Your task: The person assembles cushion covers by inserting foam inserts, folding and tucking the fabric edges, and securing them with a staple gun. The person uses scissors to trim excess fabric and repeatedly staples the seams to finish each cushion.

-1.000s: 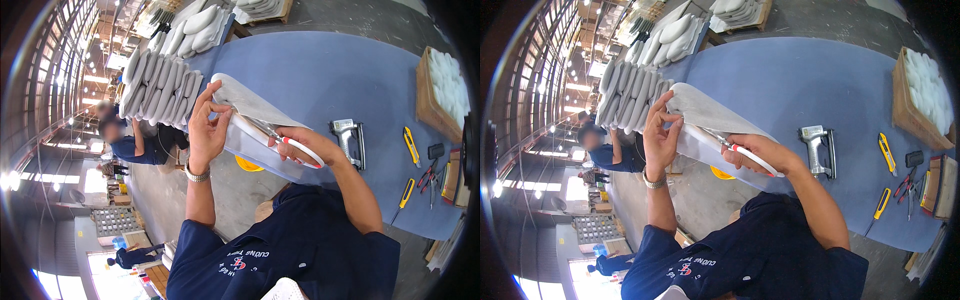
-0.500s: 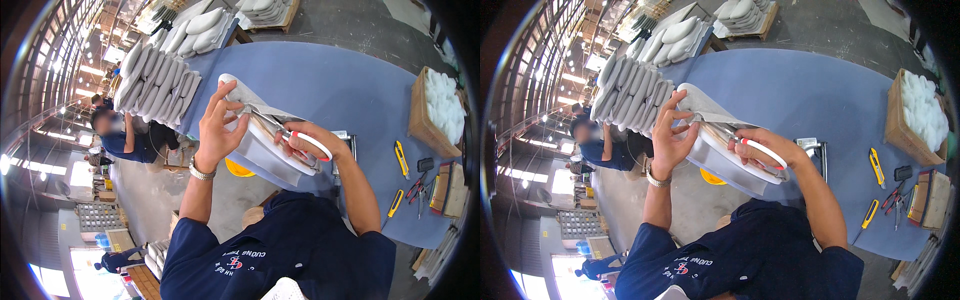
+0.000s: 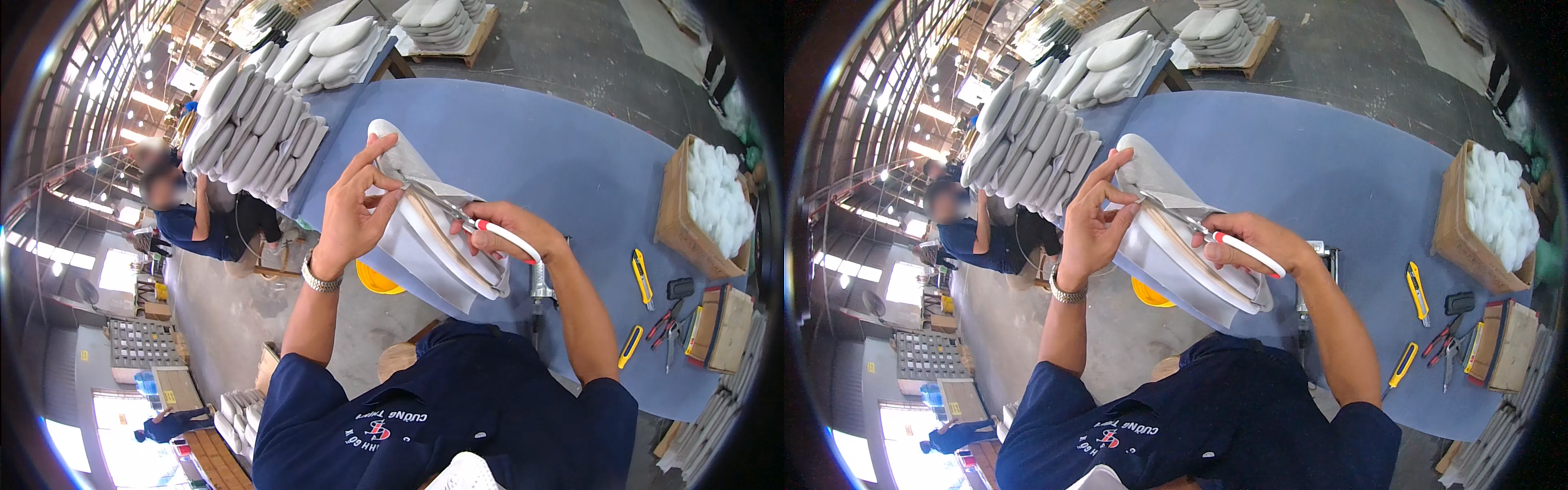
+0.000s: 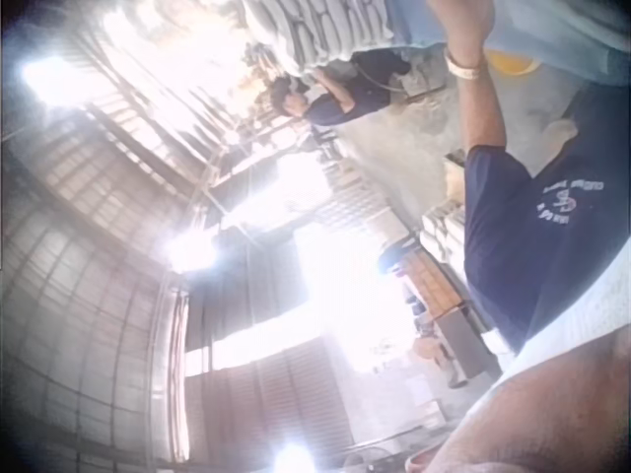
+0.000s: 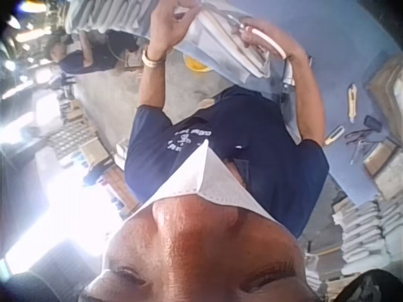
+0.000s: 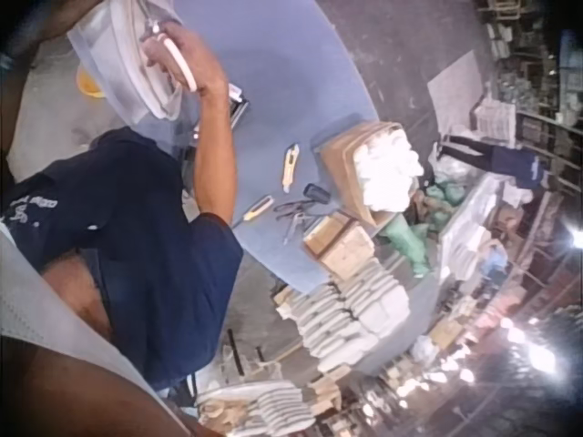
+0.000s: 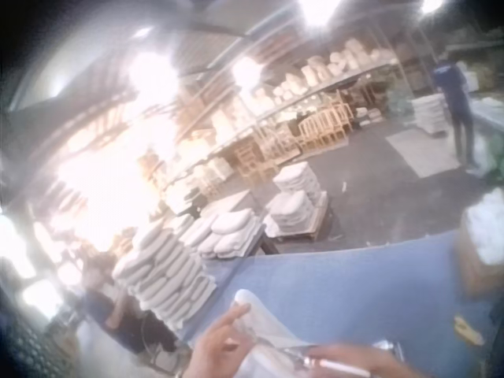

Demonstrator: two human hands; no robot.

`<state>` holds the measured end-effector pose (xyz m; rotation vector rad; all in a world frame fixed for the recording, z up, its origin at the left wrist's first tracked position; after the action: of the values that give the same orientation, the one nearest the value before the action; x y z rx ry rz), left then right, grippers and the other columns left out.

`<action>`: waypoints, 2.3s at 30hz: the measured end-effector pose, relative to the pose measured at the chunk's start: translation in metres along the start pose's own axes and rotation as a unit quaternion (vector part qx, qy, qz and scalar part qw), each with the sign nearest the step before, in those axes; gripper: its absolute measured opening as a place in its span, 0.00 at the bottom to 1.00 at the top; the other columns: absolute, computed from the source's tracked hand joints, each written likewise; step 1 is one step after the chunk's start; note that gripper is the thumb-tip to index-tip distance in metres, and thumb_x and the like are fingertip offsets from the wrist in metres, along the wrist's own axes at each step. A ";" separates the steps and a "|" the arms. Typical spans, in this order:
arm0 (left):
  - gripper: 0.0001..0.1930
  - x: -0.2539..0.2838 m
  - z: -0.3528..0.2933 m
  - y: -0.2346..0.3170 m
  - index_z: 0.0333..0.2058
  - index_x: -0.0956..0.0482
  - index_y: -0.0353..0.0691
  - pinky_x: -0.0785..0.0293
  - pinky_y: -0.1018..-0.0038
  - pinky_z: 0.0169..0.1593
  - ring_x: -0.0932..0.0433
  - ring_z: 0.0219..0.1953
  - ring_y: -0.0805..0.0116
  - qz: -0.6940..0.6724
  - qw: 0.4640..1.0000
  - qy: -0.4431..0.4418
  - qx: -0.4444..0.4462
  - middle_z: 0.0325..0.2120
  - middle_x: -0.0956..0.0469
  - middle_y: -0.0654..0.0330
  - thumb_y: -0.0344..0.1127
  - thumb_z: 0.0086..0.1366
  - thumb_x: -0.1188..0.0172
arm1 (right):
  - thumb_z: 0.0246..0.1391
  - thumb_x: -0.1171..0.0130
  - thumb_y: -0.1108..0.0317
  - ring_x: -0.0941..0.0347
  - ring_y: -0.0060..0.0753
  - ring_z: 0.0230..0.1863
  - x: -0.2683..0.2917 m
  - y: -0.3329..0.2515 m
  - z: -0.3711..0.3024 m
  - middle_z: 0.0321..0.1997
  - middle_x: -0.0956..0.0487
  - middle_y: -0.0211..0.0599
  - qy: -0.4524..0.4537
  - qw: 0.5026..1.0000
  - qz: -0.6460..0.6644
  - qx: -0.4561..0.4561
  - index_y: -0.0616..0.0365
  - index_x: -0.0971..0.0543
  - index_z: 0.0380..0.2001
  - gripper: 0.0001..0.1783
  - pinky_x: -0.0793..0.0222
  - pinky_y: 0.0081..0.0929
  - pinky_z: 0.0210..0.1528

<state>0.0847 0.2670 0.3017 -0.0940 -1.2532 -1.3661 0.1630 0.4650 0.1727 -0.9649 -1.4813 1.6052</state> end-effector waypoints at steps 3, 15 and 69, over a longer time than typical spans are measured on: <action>0.06 0.001 0.000 0.002 0.34 0.21 0.34 0.12 0.71 0.51 0.45 0.75 0.47 0.006 1.000 -0.022 0.009 0.68 0.34 0.46 0.17 0.62 0.37 | 0.60 0.38 0.33 0.28 0.19 0.32 -0.004 -0.005 0.000 0.31 0.23 0.26 0.008 1.000 0.004 0.014 0.56 0.20 0.49 0.35 0.29 0.23 0.33; 0.07 0.000 0.005 -0.005 0.34 0.20 0.36 0.25 0.67 0.66 0.49 0.77 0.49 -0.072 0.995 -0.040 0.051 0.70 0.36 0.46 0.17 0.61 0.34 | 0.62 0.33 0.44 0.28 0.18 0.33 -0.049 0.006 0.003 0.33 0.20 0.31 0.193 0.976 0.023 0.099 0.66 0.18 0.45 0.30 0.30 0.23 0.36; 0.07 0.010 0.015 -0.038 0.32 0.20 0.39 0.60 0.55 0.78 0.55 0.79 0.50 -0.236 0.968 -0.082 0.029 0.71 0.36 0.45 0.21 0.60 0.32 | 0.52 0.25 0.51 0.23 0.30 0.34 -0.043 0.027 -0.017 0.37 0.18 0.38 0.223 0.971 -0.056 0.065 0.62 0.18 0.50 0.30 0.26 0.29 0.40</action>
<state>0.0447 0.2588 0.2924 0.1443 -1.5149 -1.7537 0.1964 0.4322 0.1464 -1.0624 -1.0887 1.2810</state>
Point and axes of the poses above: each hand's wrist, its own z-axis towards the middle knuckle, its own x-axis out of the back of the hand, y = z × x, the point moved 4 cm from there along z, towards the middle knuckle
